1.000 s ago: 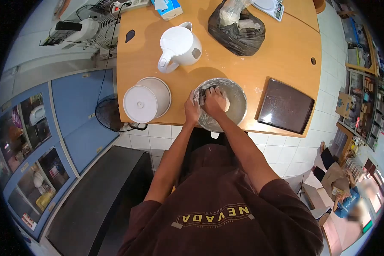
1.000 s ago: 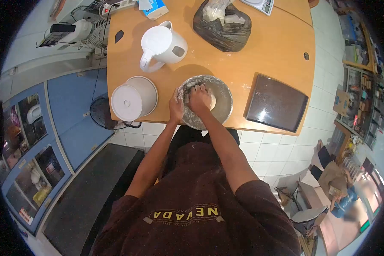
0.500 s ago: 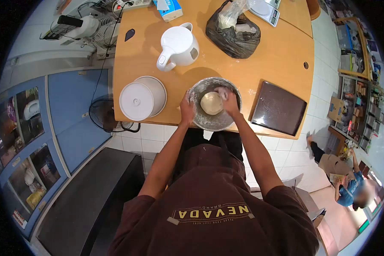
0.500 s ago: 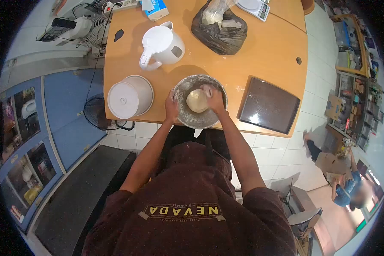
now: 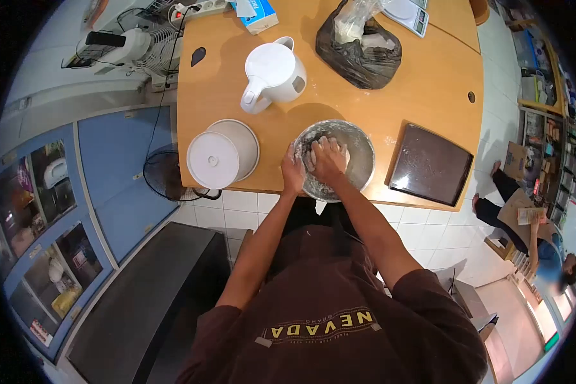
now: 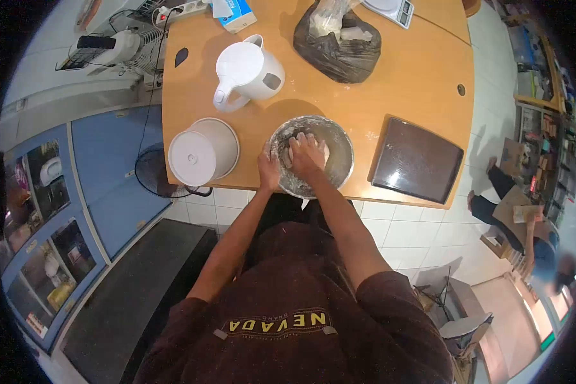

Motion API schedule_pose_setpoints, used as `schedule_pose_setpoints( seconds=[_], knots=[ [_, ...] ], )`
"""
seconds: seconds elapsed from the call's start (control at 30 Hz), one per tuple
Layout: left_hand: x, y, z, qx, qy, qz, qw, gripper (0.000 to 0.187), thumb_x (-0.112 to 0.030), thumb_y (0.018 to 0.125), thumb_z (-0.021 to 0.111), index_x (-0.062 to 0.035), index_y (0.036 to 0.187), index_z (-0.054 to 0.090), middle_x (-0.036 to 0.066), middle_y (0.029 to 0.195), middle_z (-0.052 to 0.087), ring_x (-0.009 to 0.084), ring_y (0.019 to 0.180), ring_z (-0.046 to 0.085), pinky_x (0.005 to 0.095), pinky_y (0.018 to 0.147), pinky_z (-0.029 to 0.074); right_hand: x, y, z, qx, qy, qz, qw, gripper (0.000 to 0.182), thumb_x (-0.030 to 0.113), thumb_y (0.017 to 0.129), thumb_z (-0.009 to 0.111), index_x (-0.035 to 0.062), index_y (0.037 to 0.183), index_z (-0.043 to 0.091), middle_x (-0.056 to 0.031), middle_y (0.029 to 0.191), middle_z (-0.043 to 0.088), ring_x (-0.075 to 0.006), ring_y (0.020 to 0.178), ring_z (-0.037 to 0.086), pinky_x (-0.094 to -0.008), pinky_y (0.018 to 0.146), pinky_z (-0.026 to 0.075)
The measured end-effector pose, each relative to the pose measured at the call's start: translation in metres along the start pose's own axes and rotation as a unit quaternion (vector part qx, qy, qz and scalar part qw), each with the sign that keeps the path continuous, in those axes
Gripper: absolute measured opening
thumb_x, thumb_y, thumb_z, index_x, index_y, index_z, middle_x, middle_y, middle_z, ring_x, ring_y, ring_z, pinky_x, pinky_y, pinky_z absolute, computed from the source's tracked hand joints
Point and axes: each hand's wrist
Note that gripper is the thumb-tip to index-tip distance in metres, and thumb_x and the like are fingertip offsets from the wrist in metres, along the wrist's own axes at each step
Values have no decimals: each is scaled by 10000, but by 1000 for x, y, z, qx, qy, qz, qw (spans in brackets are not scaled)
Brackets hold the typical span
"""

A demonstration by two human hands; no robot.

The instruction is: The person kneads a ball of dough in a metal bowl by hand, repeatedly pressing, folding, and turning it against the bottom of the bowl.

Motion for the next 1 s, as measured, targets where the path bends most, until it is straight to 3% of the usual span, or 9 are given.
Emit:
schedule_pose_setpoints(
  seconds=[0.13, 0.27, 0.33, 0.43, 0.53, 0.63, 0.8, 0.93, 1.0],
  knots=[
    [4, 2, 2, -13, -2, 0, 1000, 481, 100, 887, 453, 103, 1365, 501, 250, 1304, 614, 320, 1257, 571, 383, 1094, 395, 10, 21, -18, 29, -18, 48, 998, 487, 500, 887, 563, 158, 1231, 609, -107, 1358, 548, -357, 1370, 424, -698, 1086, 287],
    [1, 9, 0, 12, 18, -40, 999, 498, 103, 878, 456, 95, 1374, 496, 250, 1306, 612, 333, 1281, 555, 386, 1100, 390, 14, 27, -20, -21, 15, 87, 996, 458, 484, 865, 596, 166, 1189, 655, -102, 1285, 596, -361, 1356, 449, -703, 1074, 301],
    [4, 8, 1, -10, 55, 1, 998, 494, 101, 879, 468, 88, 1372, 503, 240, 1305, 616, 324, 1273, 561, 382, 1094, 396, 9, 28, -16, -32, 43, 92, 994, 435, 466, 847, 632, 167, 1159, 675, -108, 1287, 610, -380, 1335, 471, -707, 1063, 315],
    [10, 7, 2, -22, 53, 22, 998, 479, 96, 884, 476, 76, 1361, 520, 233, 1300, 619, 322, 1258, 569, 380, 1082, 403, -18, 15, -11, -88, 103, 9, 991, 377, 379, 835, 677, 157, 1140, 689, -145, 1299, 623, -406, 1258, 543, -637, 1045, 390],
    [17, 9, 3, -23, -12, -15, 1000, 454, 91, 890, 479, 64, 1338, 544, 238, 1271, 630, 347, 1228, 585, 385, 1064, 416, -45, 12, -46, 34, 309, -36, 950, 364, 297, 839, 690, 147, 1170, 676, -191, 1283, 635, -423, 1179, 597, -545, 1003, 456],
    [5, 7, 4, -12, -47, -35, 998, 428, 84, 898, 477, 61, 1317, 561, 245, 1233, 646, 361, 1199, 606, 386, 1042, 432, -48, 3, -59, 30, 257, 6, 966, 337, 251, 862, 660, 130, 1177, 664, -219, 1233, 653, -418, 1100, 633, -496, 953, 485],
    [-8, 6, 6, -35, -3, 31, 999, 387, 71, 912, 469, 72, 1283, 577, 233, 1183, 670, 329, 1146, 638, 377, 1014, 452, -24, -7, -36, -106, 63, -19, 992, 259, 287, 911, 613, 80, 1062, 650, -160, 1129, 626, -361, 1086, 586, -552, 963, 445],
    [4, 9, 10, -39, -25, 14, 999, 375, 63, 913, 475, 78, 1271, 582, 230, 1184, 668, 328, 1134, 635, 376, 1023, 446, -1, -4, -30, -120, -5, -71, 990, 293, 339, 947, 566, 95, 1094, 638, -129, 1152, 565, -305, 1164, 502, -526, 1004, 361],
    [11, 14, 13, -40, -35, 2, 999, 378, 66, 905, 482, 79, 1270, 583, 231, 1192, 664, 329, 1138, 631, 375, 1031, 443, 1, -5, -16, -94, 1, -79, 992, 309, 359, 966, 510, 97, 1093, 616, -137, 1145, 572, -324, 1171, 514, -532, 1023, 350]
  ],
)
Point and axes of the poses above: each hand's wrist, its own y-axis towards the middle knuckle, its own z-axis out of the palm, x = y × z
